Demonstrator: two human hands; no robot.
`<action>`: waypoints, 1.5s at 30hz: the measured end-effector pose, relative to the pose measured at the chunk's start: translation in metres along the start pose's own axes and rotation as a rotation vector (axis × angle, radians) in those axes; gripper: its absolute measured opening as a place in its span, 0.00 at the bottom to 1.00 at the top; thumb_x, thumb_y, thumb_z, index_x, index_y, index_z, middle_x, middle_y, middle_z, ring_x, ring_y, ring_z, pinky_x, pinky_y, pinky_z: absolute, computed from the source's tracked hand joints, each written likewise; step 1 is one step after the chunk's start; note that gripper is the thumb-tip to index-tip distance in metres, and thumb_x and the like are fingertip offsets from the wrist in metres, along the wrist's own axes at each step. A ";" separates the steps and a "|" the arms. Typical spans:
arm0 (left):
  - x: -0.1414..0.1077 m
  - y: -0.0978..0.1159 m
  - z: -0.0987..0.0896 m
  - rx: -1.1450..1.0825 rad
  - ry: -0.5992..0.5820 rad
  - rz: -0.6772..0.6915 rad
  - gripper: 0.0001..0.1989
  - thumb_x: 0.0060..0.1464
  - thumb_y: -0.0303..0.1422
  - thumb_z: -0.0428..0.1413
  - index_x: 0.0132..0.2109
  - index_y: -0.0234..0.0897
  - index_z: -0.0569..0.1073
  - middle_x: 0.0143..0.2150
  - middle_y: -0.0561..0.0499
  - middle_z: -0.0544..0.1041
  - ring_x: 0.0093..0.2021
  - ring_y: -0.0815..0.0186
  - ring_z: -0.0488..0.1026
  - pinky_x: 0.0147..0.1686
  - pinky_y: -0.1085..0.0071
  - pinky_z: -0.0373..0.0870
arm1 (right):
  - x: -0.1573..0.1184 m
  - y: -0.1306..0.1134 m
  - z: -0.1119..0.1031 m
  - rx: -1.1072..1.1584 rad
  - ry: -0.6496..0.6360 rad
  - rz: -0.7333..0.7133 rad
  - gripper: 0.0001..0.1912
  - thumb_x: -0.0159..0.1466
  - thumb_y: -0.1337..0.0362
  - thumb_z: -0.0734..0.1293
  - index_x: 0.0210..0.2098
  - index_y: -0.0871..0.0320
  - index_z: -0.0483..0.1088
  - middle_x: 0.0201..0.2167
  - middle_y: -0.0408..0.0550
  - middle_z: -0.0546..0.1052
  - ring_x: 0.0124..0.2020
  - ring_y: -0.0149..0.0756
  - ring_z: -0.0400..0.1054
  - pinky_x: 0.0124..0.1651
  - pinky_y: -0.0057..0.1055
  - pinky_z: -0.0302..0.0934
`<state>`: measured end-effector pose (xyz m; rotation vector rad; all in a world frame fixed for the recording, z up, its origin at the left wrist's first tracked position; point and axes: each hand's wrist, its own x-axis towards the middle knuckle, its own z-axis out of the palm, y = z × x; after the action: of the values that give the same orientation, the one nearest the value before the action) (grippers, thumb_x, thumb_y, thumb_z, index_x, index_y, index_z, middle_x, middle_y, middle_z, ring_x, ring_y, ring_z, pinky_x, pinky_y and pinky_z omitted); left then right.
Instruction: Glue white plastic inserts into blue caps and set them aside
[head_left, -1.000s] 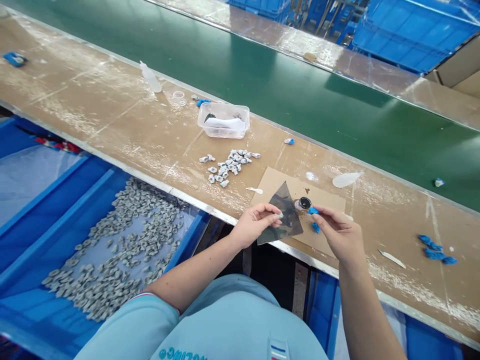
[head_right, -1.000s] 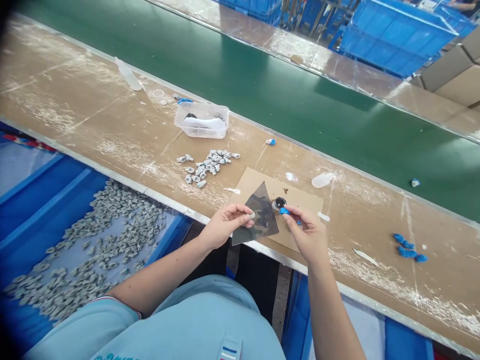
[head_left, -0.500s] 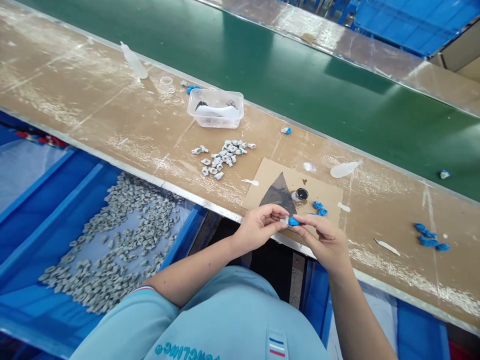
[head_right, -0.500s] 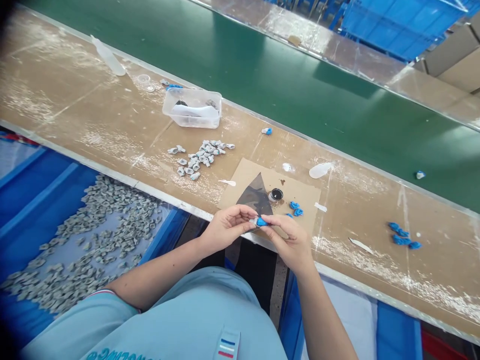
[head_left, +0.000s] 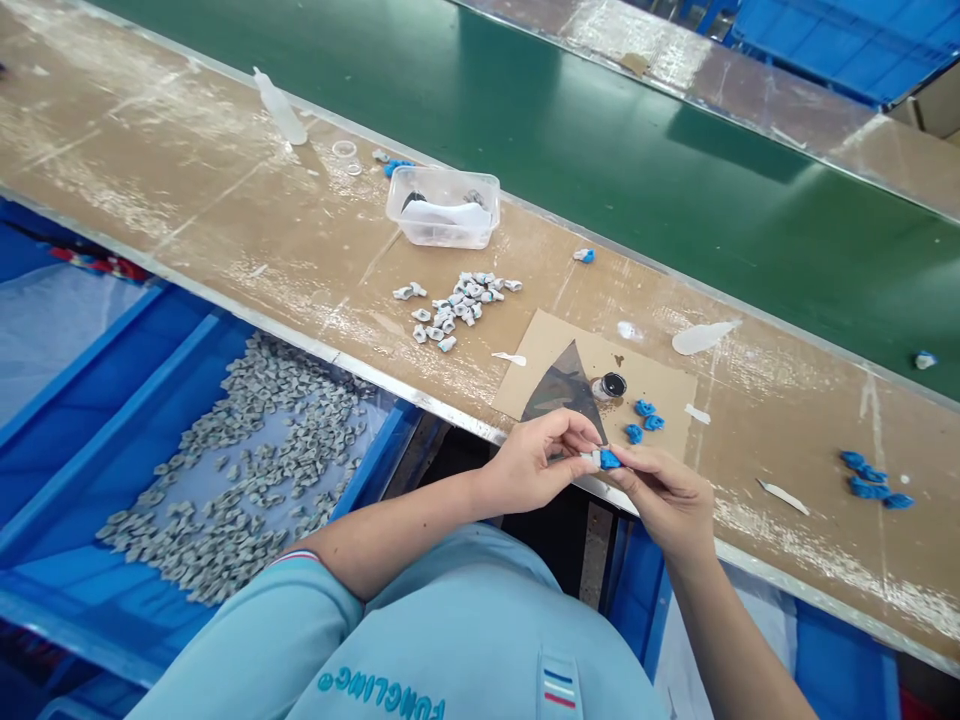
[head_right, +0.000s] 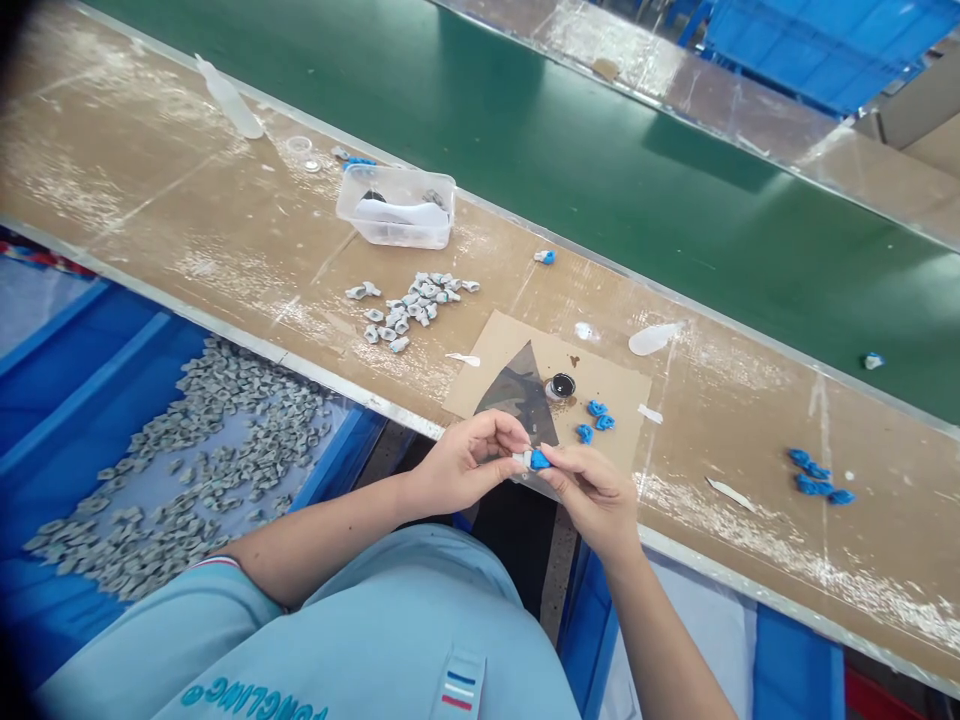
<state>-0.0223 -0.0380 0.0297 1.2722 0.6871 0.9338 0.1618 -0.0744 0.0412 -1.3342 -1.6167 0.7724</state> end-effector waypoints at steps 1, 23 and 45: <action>0.000 0.000 0.001 0.041 0.010 0.038 0.07 0.53 0.32 0.56 0.40 0.35 0.69 0.38 0.47 0.74 0.38 0.67 0.74 0.39 0.71 0.72 | -0.003 0.002 0.001 -0.001 0.045 -0.005 0.09 0.59 0.63 0.70 0.39 0.46 0.78 0.34 0.45 0.81 0.34 0.40 0.76 0.36 0.37 0.73; -0.017 0.003 0.001 0.181 -0.199 0.032 0.10 0.58 0.36 0.52 0.43 0.35 0.69 0.39 0.45 0.76 0.38 0.66 0.74 0.39 0.71 0.72 | -0.033 -0.007 0.005 0.137 0.032 0.004 0.21 0.54 0.74 0.72 0.41 0.40 0.77 0.31 0.39 0.80 0.30 0.34 0.75 0.31 0.29 0.72; -0.054 0.011 -0.008 0.629 -0.746 -0.078 0.21 0.63 0.45 0.27 0.29 0.41 0.53 0.26 0.51 0.63 0.27 0.65 0.61 0.30 0.68 0.62 | -0.080 -0.032 0.030 0.227 -0.008 0.116 0.17 0.57 0.74 0.71 0.42 0.47 0.78 0.23 0.42 0.75 0.22 0.28 0.69 0.23 0.22 0.66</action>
<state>-0.0576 -0.0810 0.0349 1.9758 0.4269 0.1111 0.1242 -0.1574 0.0379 -1.2691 -1.4201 1.0009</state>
